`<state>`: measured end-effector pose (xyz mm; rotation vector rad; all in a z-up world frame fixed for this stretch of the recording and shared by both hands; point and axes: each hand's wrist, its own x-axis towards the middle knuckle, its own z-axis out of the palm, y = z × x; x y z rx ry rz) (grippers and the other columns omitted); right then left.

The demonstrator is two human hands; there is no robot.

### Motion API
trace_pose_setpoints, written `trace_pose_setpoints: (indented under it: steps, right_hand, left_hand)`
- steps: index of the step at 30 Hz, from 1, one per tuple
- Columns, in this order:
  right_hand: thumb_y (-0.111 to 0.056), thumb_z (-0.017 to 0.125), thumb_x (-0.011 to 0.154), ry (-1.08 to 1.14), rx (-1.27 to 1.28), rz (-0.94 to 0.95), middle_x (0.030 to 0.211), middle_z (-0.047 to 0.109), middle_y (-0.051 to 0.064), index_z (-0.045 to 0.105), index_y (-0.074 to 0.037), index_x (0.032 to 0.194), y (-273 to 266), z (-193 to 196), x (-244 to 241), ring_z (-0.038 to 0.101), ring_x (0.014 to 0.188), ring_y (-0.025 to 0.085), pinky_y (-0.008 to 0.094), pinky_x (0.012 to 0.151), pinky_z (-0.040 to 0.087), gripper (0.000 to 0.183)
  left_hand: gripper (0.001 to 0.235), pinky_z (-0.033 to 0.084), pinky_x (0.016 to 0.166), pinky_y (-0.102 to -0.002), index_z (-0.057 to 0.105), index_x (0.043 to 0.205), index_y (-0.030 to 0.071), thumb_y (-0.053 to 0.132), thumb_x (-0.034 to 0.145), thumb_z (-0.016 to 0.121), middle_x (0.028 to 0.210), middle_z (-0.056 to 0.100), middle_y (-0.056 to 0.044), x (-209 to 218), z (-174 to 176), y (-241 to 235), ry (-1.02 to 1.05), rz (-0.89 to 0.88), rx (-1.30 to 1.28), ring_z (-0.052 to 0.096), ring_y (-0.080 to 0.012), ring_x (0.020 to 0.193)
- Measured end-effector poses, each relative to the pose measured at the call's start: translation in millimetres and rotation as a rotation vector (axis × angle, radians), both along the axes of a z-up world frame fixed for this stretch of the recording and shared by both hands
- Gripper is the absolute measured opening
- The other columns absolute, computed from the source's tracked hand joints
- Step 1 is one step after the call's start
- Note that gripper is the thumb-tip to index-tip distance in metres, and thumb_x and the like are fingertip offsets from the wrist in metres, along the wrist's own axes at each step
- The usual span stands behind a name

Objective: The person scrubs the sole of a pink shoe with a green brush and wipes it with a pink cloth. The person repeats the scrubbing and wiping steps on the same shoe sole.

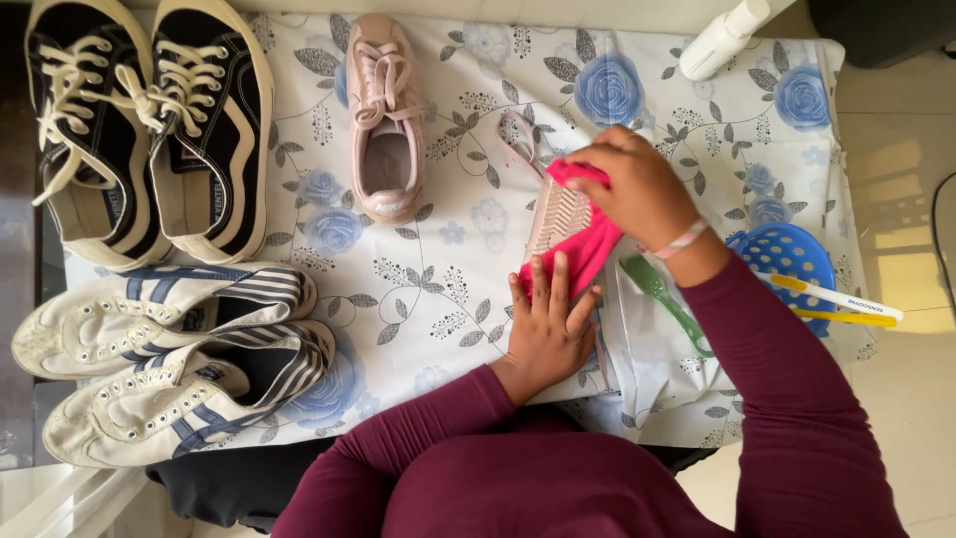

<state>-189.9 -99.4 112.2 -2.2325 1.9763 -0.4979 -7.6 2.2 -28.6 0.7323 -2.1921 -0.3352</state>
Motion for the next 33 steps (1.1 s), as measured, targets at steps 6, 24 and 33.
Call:
trace_pose_setpoints:
  steps: [6, 24, 33]
  right_hand:
    - [-0.013, 0.075, 0.091, 0.268, -0.111, -0.036, 0.1, 0.061, 0.009, 0.074, -0.012, 0.111, 20, -30, -11, 0.066, 0.097, 0.031, 0.038, 0.084, 0.056, 0.02]
    - [-0.015, 0.067, 0.088, 0.404, -0.138, 0.321, 0.089, 0.062, 0.003, 0.068, -0.015, 0.088, 3, -59, 41, 0.062, 0.09, 0.022, 0.031, 0.077, 0.052, 0.002]
    - [-0.017, 0.074, 0.097, 0.055, -0.098, -0.057, 0.106, 0.067, 0.004, 0.073, -0.013, 0.114, -7, -44, -31, 0.065, 0.103, 0.028, 0.039, 0.09, 0.052, 0.017]
  left_hand:
    - [0.088, 0.015, 0.107, -0.085, 0.027, 0.157, 0.019, 0.032, 0.084, 0.074, 0.162, 0.023, -0.037, -1, 2, 2, -0.041, -0.001, 0.023, 0.022, -0.0649, 0.146]
    - [0.092, 0.015, 0.101, -0.092, 0.023, 0.158, 0.023, 0.036, 0.082, 0.072, 0.161, 0.021, -0.038, -3, -12, 3, -0.047, 0.05, 0.019, 0.019, -0.0702, 0.143]
    - [0.09, 0.015, 0.101, -0.092, 0.022, 0.159, 0.023, 0.032, 0.084, 0.072, 0.165, 0.018, -0.032, -5, -13, 2, -0.017, -0.009, -0.003, 0.019, -0.0688, 0.145]
